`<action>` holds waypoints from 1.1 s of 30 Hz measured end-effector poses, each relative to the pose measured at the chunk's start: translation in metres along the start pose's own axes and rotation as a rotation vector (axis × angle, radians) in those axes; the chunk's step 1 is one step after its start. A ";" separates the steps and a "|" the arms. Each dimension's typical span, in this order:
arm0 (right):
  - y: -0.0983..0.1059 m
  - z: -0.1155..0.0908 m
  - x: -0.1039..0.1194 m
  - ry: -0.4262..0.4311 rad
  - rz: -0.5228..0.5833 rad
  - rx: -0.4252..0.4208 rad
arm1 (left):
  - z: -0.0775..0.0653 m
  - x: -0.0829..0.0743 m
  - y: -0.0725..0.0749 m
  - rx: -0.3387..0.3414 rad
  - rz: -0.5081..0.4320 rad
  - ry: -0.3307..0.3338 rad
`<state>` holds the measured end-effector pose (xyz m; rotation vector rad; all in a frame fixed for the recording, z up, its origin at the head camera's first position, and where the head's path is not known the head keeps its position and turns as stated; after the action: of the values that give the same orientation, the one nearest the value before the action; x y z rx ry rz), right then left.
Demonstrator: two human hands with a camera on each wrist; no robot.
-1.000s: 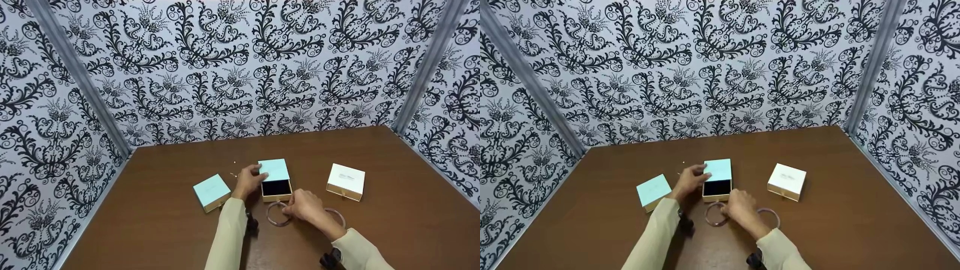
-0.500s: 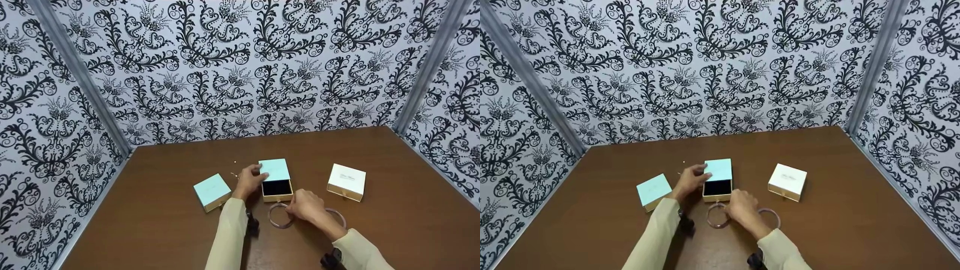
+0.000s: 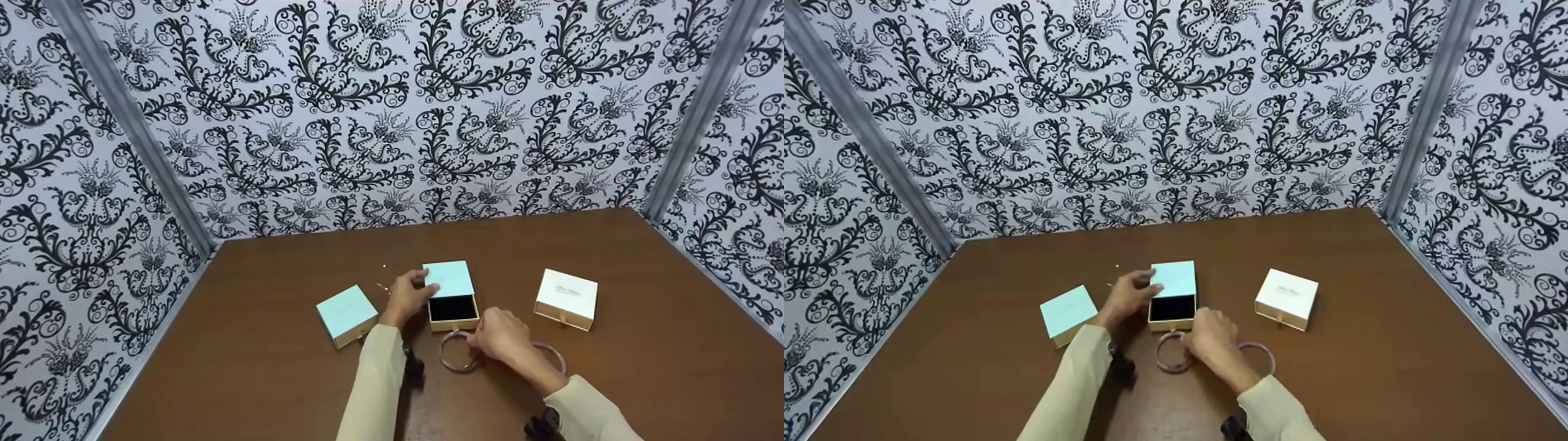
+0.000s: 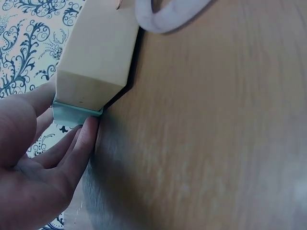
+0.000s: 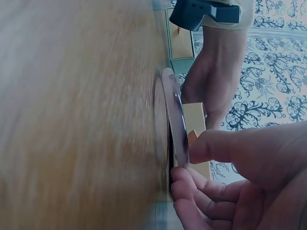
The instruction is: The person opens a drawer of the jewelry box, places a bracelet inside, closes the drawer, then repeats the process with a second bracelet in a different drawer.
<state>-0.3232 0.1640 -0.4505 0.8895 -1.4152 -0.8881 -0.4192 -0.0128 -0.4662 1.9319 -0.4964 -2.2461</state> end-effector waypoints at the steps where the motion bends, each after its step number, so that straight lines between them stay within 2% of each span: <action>1: 0.001 0.000 0.000 -0.003 -0.002 -0.005 | 0.000 0.000 0.000 0.001 -0.005 0.001; 13: 0.015 0.000 0.000 0.012 0.063 -0.044 | 0.000 -0.001 0.000 0.018 -0.027 0.017; 18: 0.020 0.003 0.004 0.051 0.083 -0.069 | 0.001 -0.002 0.001 0.009 -0.006 -0.020; 22: 0.024 0.006 0.005 0.051 0.085 -0.082 | 0.002 -0.003 0.001 0.009 0.008 -0.037; 33: 0.025 0.016 0.003 0.048 0.084 -0.093 | 0.003 0.002 0.000 0.006 0.001 -0.003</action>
<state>-0.3400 0.1716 -0.4270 0.7711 -1.3487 -0.8567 -0.4227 -0.0127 -0.4675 1.9309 -0.5058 -2.2497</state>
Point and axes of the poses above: each hand's wrist, its own z-axis towards the middle knuckle, its own y-axis out of the back of the hand, x = y × z, the point moved 6 cm from there along z, towards the middle knuckle, and after that the axes turned 5 degrees about -z, right-handed, at the moved point
